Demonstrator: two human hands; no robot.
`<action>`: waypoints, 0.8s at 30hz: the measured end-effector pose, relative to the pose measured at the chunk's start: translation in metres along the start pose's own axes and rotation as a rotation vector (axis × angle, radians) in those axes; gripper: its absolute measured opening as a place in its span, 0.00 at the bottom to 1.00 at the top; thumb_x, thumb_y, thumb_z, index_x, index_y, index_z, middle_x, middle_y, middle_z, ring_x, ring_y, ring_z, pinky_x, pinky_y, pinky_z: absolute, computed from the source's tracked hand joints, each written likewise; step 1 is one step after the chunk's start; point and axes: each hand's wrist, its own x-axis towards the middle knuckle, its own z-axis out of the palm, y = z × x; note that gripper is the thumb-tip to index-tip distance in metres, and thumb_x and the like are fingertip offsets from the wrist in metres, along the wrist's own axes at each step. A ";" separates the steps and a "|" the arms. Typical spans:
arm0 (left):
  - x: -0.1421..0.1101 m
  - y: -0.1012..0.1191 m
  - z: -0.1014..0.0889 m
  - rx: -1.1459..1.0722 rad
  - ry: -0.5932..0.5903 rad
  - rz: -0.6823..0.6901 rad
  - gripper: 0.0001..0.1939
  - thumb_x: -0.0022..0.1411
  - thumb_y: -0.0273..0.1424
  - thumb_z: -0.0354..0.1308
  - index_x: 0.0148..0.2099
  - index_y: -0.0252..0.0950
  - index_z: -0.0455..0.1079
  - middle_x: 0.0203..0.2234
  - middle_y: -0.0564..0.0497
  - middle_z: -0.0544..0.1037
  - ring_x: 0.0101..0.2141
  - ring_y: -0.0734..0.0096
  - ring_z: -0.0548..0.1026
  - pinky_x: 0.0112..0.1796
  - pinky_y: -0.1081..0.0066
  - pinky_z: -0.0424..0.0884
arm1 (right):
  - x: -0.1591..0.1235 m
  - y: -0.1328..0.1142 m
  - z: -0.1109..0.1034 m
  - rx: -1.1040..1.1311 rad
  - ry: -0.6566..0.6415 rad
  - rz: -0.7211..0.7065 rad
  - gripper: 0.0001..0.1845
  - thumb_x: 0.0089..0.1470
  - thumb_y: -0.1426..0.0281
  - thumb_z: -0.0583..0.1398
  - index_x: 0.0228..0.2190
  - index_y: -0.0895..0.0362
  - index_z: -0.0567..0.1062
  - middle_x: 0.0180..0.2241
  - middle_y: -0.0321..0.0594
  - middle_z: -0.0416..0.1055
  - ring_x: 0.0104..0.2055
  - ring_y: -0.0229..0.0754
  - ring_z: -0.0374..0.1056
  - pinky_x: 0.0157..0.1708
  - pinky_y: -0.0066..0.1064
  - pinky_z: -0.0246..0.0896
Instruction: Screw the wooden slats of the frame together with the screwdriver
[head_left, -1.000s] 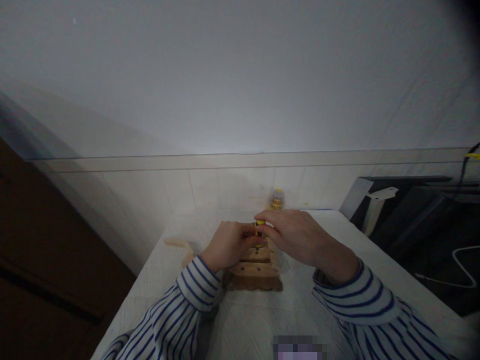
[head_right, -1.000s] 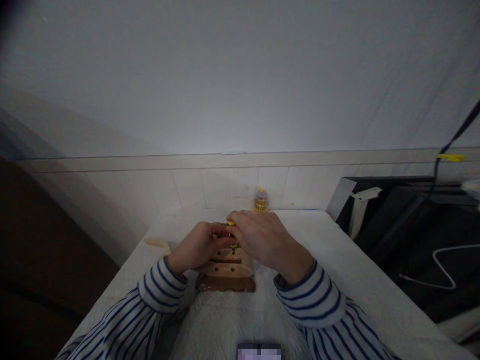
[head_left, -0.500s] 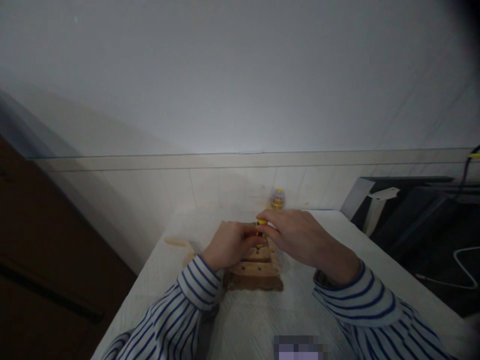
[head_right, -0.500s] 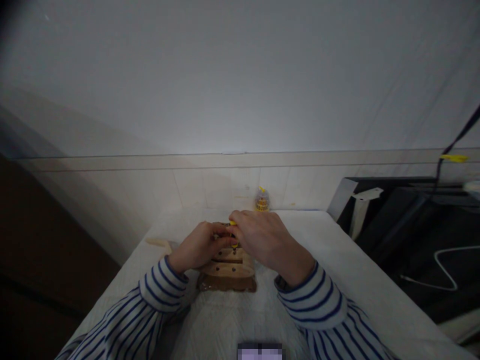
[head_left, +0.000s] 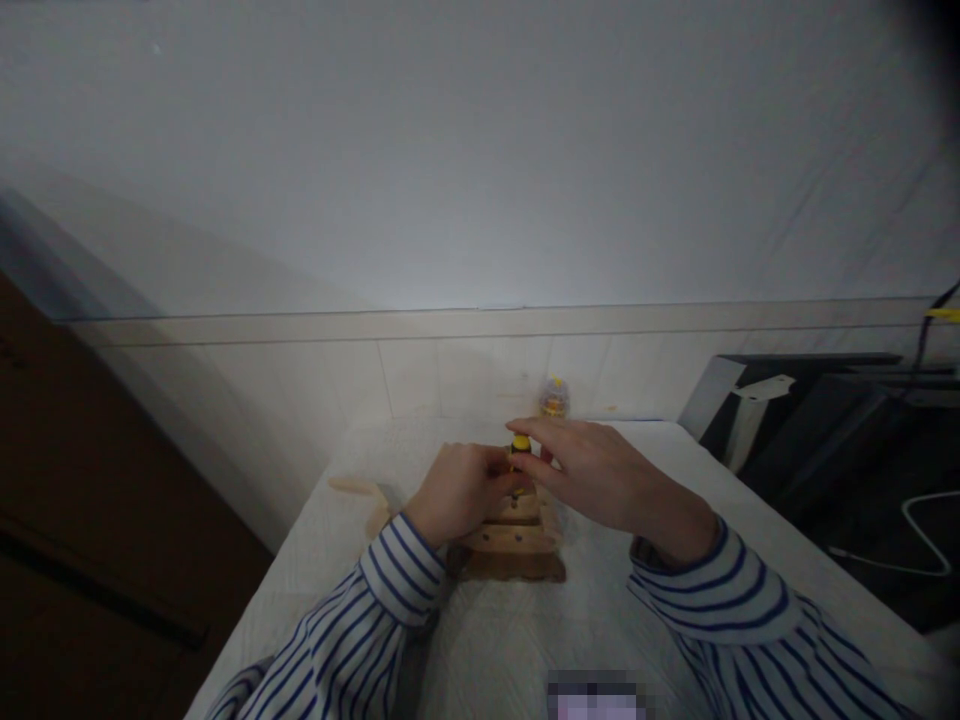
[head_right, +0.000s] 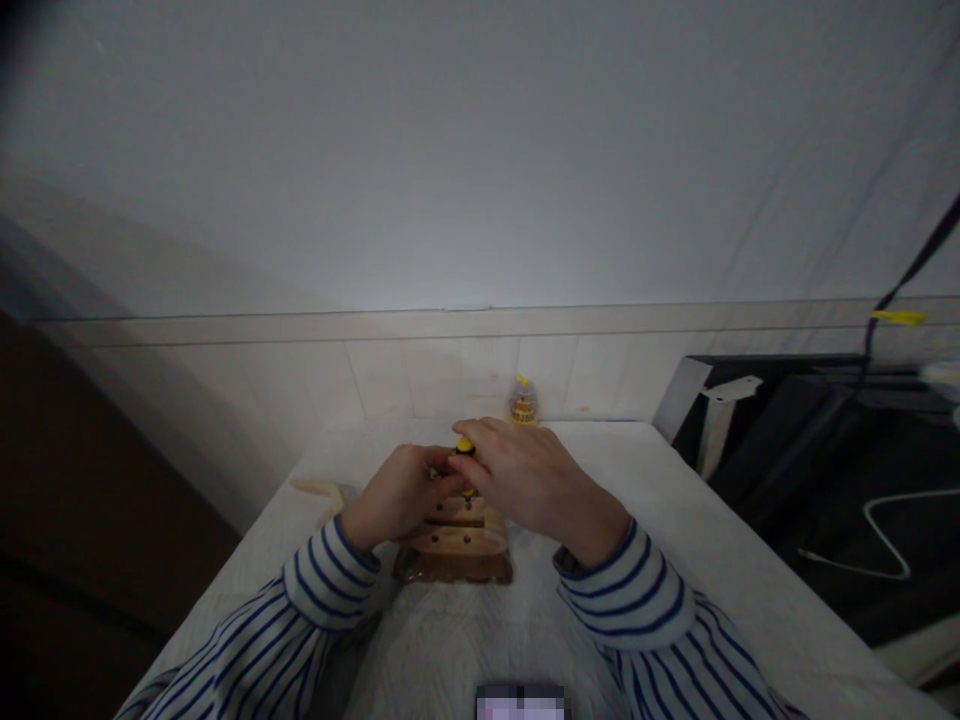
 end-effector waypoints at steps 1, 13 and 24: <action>0.000 0.000 0.000 -0.001 -0.001 0.004 0.15 0.58 0.40 0.51 0.37 0.38 0.75 0.25 0.51 0.77 0.26 0.70 0.71 0.28 0.75 0.62 | 0.000 0.000 0.000 0.008 0.002 -0.002 0.20 0.57 0.63 0.51 0.49 0.58 0.67 0.43 0.43 0.72 0.39 0.42 0.69 0.35 0.32 0.61; 0.000 0.004 -0.002 0.025 -0.025 -0.037 0.17 0.58 0.41 0.51 0.37 0.35 0.75 0.27 0.49 0.78 0.28 0.69 0.72 0.31 0.74 0.63 | 0.001 0.000 -0.001 -0.030 -0.016 -0.010 0.14 0.58 0.68 0.51 0.41 0.55 0.72 0.40 0.39 0.74 0.41 0.43 0.69 0.37 0.33 0.61; 0.000 0.008 -0.006 -0.022 -0.061 -0.040 0.15 0.58 0.38 0.51 0.39 0.36 0.75 0.28 0.50 0.78 0.28 0.69 0.72 0.32 0.74 0.64 | 0.000 -0.002 -0.003 -0.106 -0.005 -0.009 0.13 0.58 0.67 0.51 0.40 0.55 0.72 0.37 0.39 0.74 0.36 0.42 0.70 0.31 0.31 0.59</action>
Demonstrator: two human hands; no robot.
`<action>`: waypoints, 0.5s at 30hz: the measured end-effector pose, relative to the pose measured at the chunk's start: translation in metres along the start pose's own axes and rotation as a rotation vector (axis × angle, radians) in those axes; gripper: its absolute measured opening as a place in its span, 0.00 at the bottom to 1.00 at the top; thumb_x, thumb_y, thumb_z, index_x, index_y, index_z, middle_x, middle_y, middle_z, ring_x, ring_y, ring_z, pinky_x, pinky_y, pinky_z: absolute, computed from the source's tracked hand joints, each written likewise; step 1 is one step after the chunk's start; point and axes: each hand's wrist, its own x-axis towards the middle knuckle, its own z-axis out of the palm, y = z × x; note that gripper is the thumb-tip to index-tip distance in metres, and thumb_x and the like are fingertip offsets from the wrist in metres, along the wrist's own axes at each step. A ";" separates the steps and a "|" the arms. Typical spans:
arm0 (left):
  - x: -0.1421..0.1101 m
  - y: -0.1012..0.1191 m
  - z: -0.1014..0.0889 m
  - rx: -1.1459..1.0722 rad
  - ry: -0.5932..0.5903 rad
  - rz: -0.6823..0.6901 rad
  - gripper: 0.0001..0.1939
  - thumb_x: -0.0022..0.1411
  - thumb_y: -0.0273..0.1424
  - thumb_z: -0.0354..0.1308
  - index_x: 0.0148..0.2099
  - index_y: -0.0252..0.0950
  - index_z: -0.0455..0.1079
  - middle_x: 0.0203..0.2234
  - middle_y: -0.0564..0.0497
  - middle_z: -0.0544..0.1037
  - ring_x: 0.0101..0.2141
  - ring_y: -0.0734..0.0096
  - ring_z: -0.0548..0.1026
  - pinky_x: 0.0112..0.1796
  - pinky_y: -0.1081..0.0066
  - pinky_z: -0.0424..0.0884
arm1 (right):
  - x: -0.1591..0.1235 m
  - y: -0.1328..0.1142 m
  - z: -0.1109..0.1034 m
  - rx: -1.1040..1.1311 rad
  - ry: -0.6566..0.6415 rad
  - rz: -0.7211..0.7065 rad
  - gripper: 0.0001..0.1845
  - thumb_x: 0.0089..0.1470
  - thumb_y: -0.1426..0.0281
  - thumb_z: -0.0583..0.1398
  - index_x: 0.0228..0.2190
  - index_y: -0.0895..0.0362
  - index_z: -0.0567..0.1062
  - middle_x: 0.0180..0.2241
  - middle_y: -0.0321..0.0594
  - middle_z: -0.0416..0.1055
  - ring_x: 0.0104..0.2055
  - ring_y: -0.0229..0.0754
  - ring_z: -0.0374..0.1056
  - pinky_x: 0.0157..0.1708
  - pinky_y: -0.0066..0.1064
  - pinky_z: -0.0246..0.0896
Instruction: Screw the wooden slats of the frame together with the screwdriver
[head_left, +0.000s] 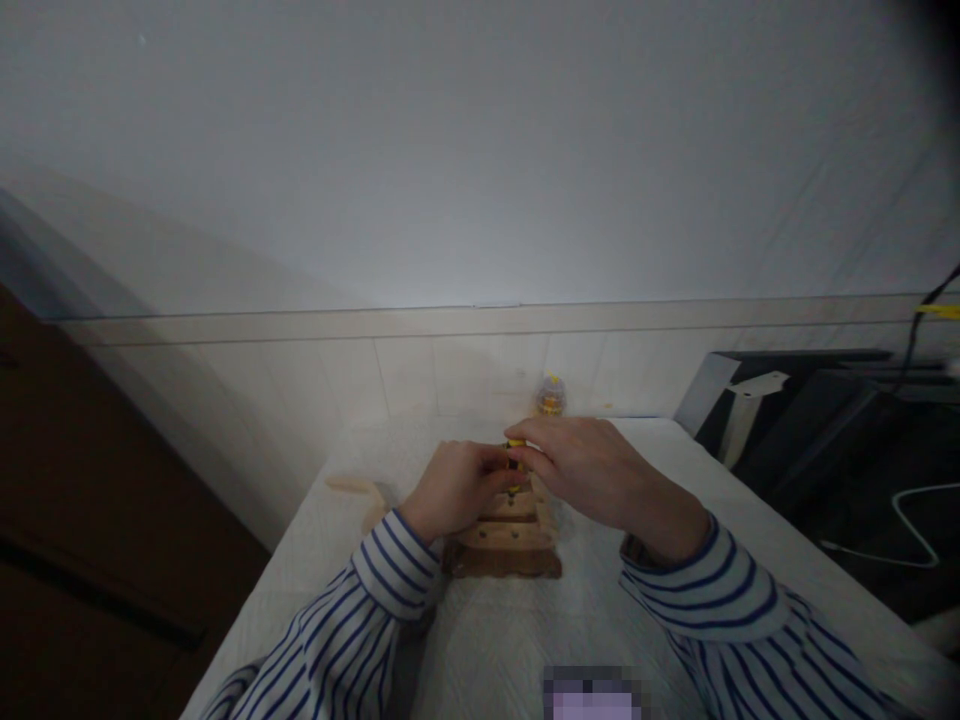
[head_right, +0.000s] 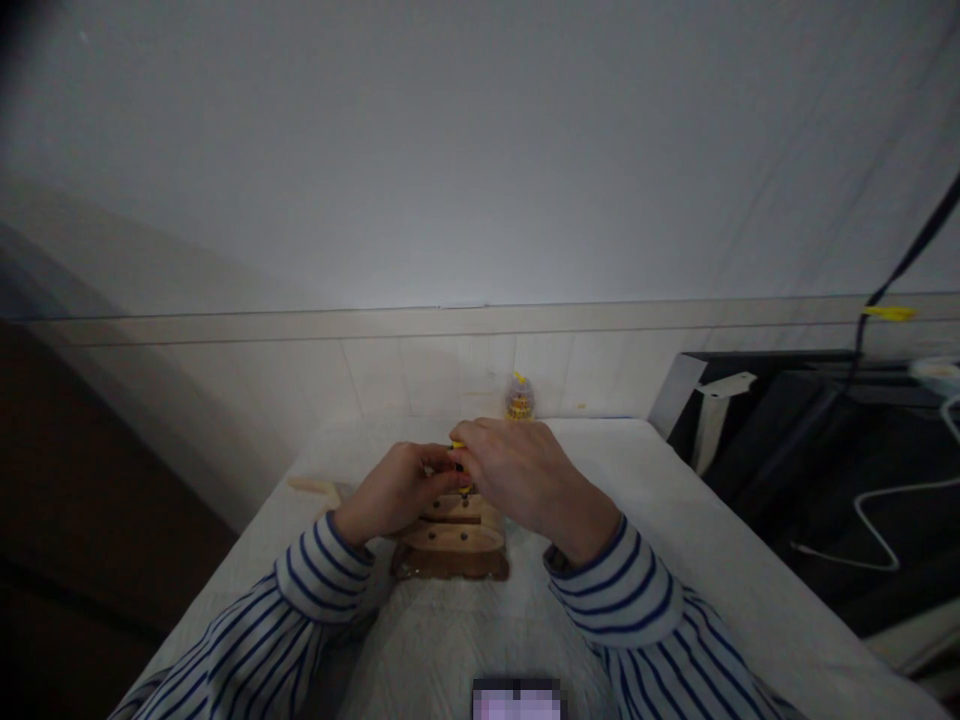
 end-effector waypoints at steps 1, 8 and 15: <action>0.000 0.000 0.000 -0.006 -0.003 0.001 0.15 0.58 0.38 0.51 0.40 0.36 0.75 0.28 0.50 0.78 0.28 0.69 0.72 0.32 0.74 0.64 | 0.000 0.000 0.000 -0.008 0.001 -0.001 0.12 0.58 0.67 0.51 0.40 0.55 0.72 0.36 0.39 0.74 0.35 0.42 0.70 0.30 0.31 0.58; 0.000 0.000 -0.002 -0.019 -0.023 0.021 0.15 0.58 0.38 0.52 0.41 0.36 0.75 0.28 0.50 0.79 0.28 0.69 0.72 0.32 0.74 0.65 | -0.001 -0.005 -0.005 -0.061 -0.039 0.022 0.12 0.58 0.65 0.51 0.38 0.56 0.72 0.33 0.39 0.74 0.33 0.43 0.70 0.25 0.31 0.55; 0.000 0.000 -0.001 -0.028 -0.024 0.017 0.15 0.58 0.37 0.52 0.40 0.37 0.75 0.29 0.51 0.78 0.29 0.69 0.72 0.32 0.75 0.64 | 0.000 -0.007 -0.005 -0.085 -0.042 0.030 0.12 0.58 0.64 0.51 0.36 0.55 0.71 0.31 0.38 0.74 0.30 0.42 0.69 0.23 0.30 0.51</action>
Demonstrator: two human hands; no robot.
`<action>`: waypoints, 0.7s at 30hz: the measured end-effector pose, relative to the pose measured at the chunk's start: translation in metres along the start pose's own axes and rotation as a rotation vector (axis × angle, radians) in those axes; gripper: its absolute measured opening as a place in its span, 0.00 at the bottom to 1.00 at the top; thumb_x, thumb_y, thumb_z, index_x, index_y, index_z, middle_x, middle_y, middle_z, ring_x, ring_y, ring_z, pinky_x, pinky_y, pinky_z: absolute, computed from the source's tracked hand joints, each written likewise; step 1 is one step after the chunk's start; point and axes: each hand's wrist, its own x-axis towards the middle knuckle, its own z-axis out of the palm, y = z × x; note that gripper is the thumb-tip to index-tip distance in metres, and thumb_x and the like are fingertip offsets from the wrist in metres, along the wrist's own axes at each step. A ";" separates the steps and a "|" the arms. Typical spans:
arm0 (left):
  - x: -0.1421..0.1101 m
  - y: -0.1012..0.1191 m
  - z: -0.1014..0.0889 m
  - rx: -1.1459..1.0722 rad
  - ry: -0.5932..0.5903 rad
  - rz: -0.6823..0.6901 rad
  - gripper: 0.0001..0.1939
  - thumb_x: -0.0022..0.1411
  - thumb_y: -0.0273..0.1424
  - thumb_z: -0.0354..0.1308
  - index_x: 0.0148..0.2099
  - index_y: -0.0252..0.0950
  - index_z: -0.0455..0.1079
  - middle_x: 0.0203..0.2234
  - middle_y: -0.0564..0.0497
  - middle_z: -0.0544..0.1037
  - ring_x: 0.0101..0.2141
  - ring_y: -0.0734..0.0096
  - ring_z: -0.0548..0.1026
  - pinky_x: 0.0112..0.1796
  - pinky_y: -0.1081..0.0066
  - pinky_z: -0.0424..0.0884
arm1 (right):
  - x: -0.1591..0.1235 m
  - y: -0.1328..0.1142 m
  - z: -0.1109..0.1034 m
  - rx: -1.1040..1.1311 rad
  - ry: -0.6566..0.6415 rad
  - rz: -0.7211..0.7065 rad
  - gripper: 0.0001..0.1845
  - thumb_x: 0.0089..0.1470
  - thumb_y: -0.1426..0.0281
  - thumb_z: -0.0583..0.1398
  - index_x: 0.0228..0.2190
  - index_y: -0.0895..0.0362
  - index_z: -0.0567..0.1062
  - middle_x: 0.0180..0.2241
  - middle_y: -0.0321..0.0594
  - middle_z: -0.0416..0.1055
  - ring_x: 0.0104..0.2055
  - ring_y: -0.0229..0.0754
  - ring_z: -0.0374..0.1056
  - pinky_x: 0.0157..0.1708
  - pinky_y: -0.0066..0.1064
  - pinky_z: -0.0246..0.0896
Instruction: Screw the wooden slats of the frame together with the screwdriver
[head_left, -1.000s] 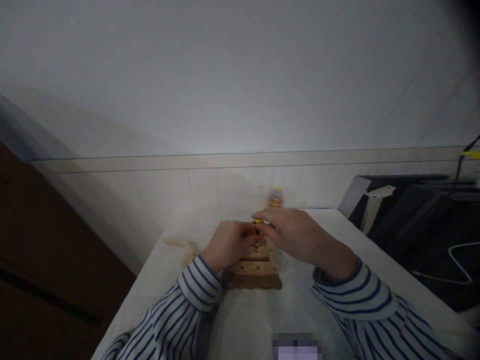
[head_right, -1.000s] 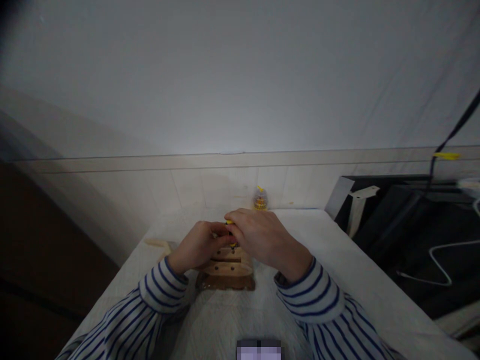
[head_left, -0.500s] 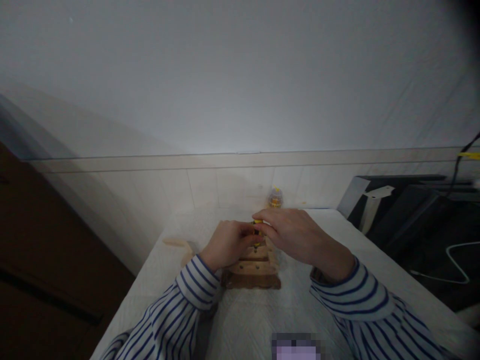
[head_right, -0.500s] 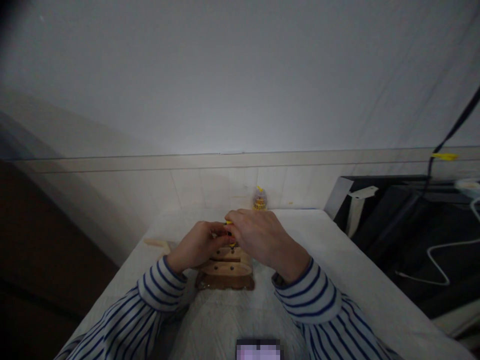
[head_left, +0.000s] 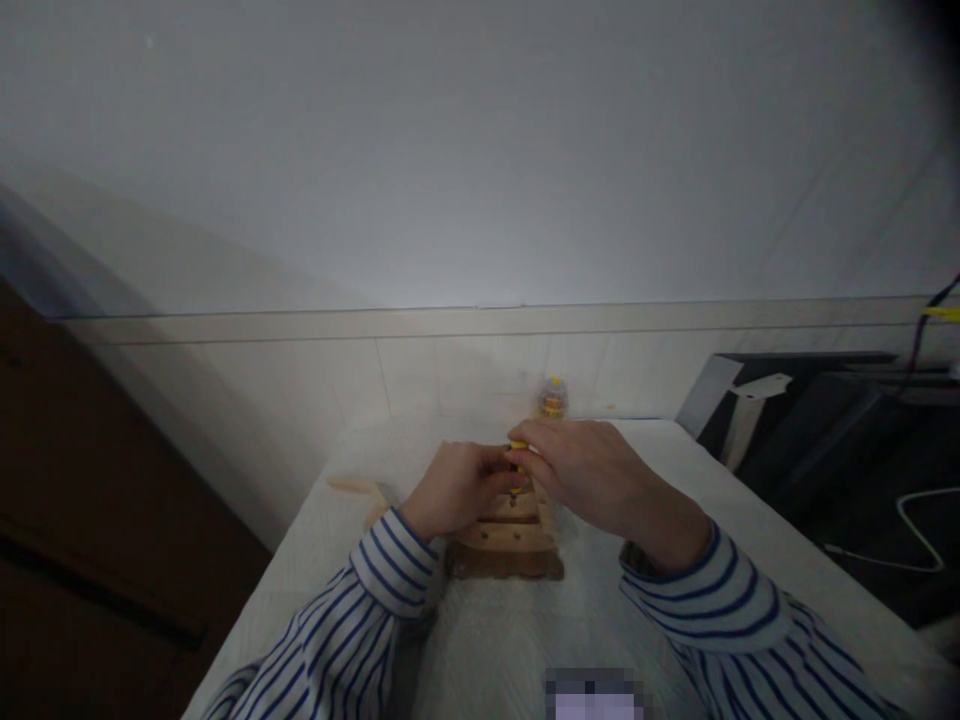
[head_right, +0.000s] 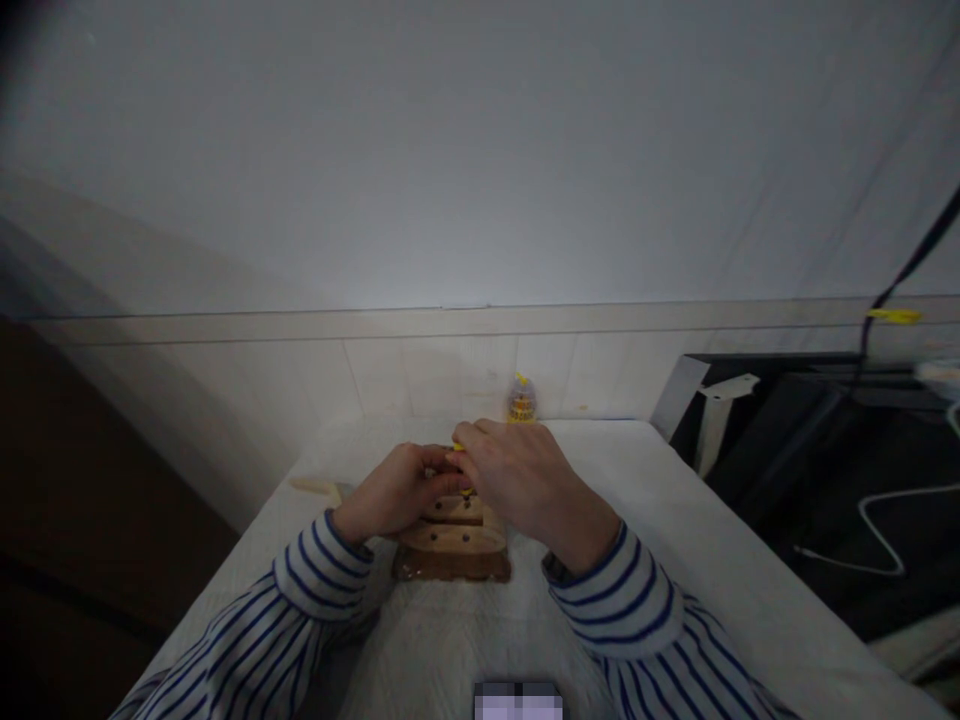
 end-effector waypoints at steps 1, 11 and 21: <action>0.000 0.000 0.001 0.009 0.010 -0.004 0.14 0.58 0.37 0.51 0.40 0.37 0.75 0.28 0.51 0.78 0.29 0.69 0.72 0.31 0.75 0.64 | 0.000 0.000 0.001 0.003 0.007 -0.001 0.12 0.58 0.64 0.51 0.36 0.55 0.71 0.32 0.38 0.74 0.30 0.42 0.69 0.23 0.30 0.51; -0.001 0.000 0.000 0.098 0.095 -0.058 0.16 0.57 0.41 0.52 0.35 0.36 0.75 0.27 0.48 0.79 0.28 0.66 0.73 0.27 0.74 0.62 | 0.001 -0.001 0.006 0.100 0.076 -0.020 0.12 0.57 0.66 0.52 0.40 0.56 0.70 0.35 0.39 0.74 0.35 0.42 0.69 0.29 0.31 0.58; -0.002 -0.006 0.003 0.025 0.078 -0.003 0.16 0.59 0.40 0.50 0.36 0.36 0.75 0.27 0.50 0.78 0.27 0.69 0.72 0.28 0.74 0.62 | 0.001 0.004 0.004 0.210 0.049 -0.069 0.13 0.56 0.70 0.51 0.42 0.57 0.71 0.41 0.39 0.73 0.41 0.41 0.68 0.38 0.32 0.60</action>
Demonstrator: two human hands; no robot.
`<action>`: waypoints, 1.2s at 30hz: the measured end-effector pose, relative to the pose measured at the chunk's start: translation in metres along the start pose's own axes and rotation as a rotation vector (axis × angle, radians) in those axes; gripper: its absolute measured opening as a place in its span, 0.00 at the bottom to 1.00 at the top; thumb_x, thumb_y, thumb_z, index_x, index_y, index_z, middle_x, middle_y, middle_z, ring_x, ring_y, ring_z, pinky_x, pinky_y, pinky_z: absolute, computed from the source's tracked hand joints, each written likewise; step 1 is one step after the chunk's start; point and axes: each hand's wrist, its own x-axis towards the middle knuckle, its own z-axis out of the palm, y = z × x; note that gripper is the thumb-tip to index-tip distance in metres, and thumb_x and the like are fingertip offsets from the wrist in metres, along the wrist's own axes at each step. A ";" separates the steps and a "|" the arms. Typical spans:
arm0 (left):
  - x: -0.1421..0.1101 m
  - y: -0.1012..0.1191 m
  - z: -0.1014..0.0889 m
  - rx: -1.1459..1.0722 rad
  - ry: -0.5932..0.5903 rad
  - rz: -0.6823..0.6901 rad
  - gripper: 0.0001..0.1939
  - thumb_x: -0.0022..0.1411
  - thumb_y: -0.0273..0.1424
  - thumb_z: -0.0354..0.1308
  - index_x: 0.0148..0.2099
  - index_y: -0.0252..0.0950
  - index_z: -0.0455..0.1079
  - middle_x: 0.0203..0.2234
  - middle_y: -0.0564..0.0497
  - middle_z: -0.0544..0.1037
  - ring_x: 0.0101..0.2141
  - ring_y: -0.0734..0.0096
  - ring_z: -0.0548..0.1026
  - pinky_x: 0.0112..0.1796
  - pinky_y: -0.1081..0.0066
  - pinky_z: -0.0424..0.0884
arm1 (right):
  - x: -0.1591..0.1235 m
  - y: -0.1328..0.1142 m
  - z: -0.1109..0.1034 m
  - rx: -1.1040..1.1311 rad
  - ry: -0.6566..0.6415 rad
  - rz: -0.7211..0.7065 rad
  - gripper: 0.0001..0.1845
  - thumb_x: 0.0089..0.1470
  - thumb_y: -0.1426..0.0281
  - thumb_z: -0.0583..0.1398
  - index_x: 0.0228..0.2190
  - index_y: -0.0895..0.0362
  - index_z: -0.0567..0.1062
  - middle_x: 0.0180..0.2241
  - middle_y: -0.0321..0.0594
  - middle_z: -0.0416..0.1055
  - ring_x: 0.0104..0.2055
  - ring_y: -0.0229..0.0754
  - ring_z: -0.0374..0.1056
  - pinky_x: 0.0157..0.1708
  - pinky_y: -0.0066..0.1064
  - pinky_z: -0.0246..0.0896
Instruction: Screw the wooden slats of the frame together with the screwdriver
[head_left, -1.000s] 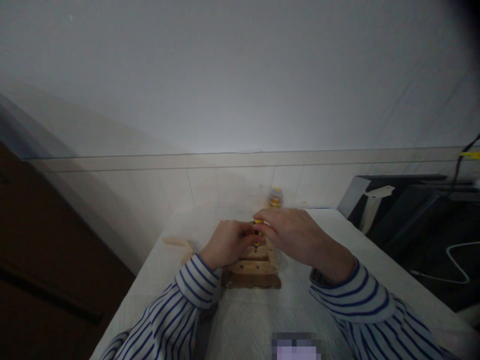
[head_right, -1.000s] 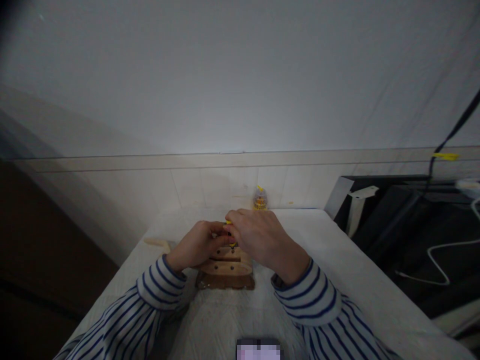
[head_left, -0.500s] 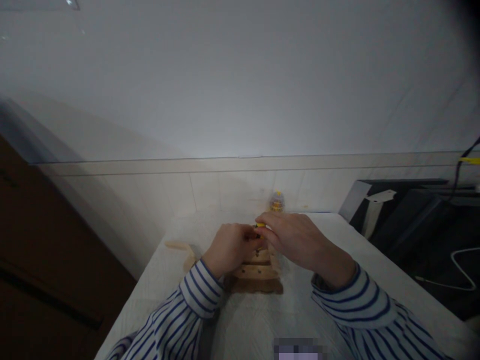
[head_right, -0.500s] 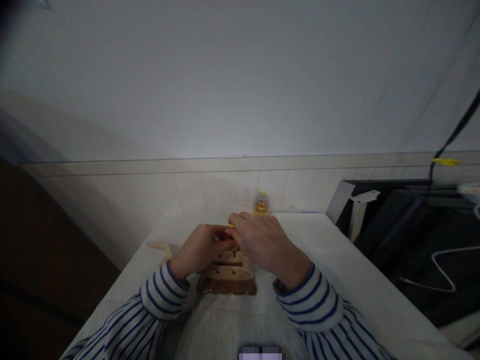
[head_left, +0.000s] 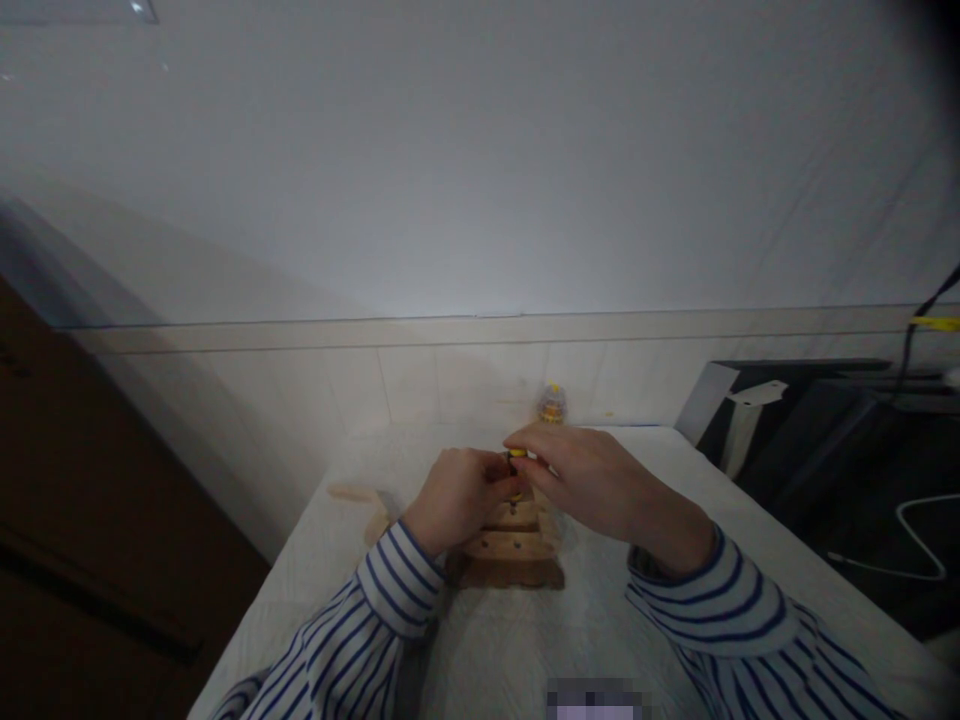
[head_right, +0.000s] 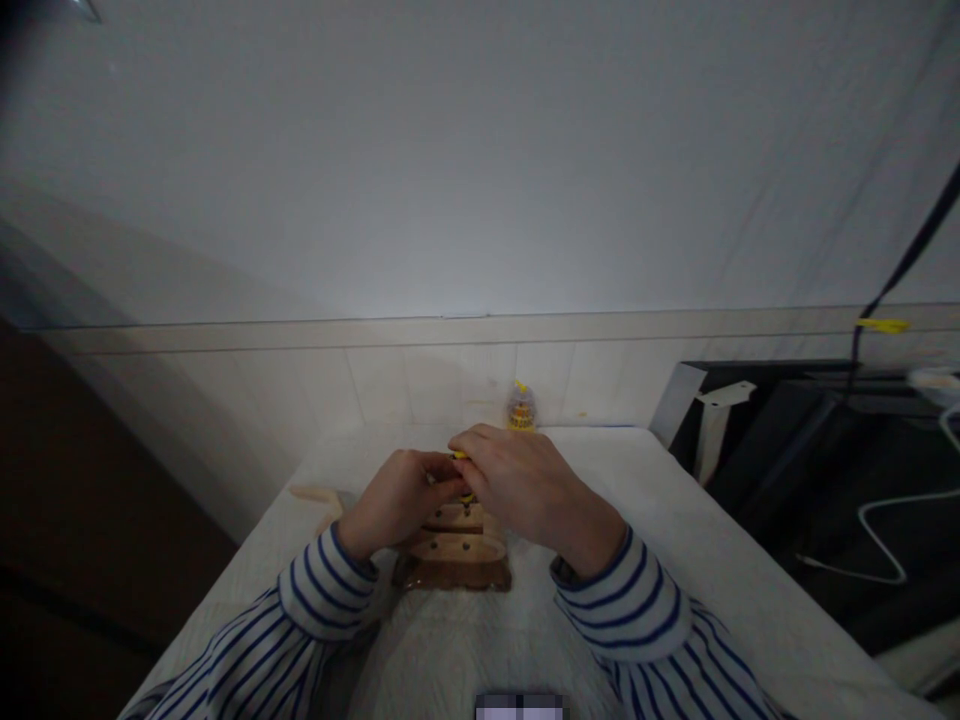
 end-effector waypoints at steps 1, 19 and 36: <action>0.000 0.000 0.000 0.004 -0.004 0.006 0.16 0.59 0.40 0.50 0.36 0.36 0.75 0.28 0.49 0.78 0.27 0.69 0.72 0.29 0.74 0.62 | 0.000 0.000 0.000 -0.007 -0.008 0.003 0.13 0.56 0.71 0.51 0.41 0.56 0.71 0.40 0.39 0.73 0.41 0.41 0.68 0.37 0.32 0.60; 0.002 0.003 -0.004 -0.055 -0.031 0.049 0.14 0.59 0.37 0.52 0.38 0.36 0.75 0.28 0.51 0.78 0.27 0.70 0.72 0.30 0.76 0.63 | 0.001 -0.003 -0.001 -0.119 -0.001 0.013 0.10 0.57 0.68 0.52 0.38 0.55 0.72 0.34 0.37 0.73 0.34 0.41 0.69 0.28 0.30 0.55; 0.001 0.004 -0.001 -0.020 -0.013 0.001 0.15 0.59 0.39 0.51 0.38 0.37 0.75 0.26 0.52 0.78 0.27 0.70 0.72 0.27 0.76 0.62 | 0.001 -0.005 0.000 -0.152 0.019 0.038 0.09 0.57 0.66 0.52 0.36 0.56 0.71 0.32 0.37 0.72 0.33 0.41 0.68 0.26 0.30 0.54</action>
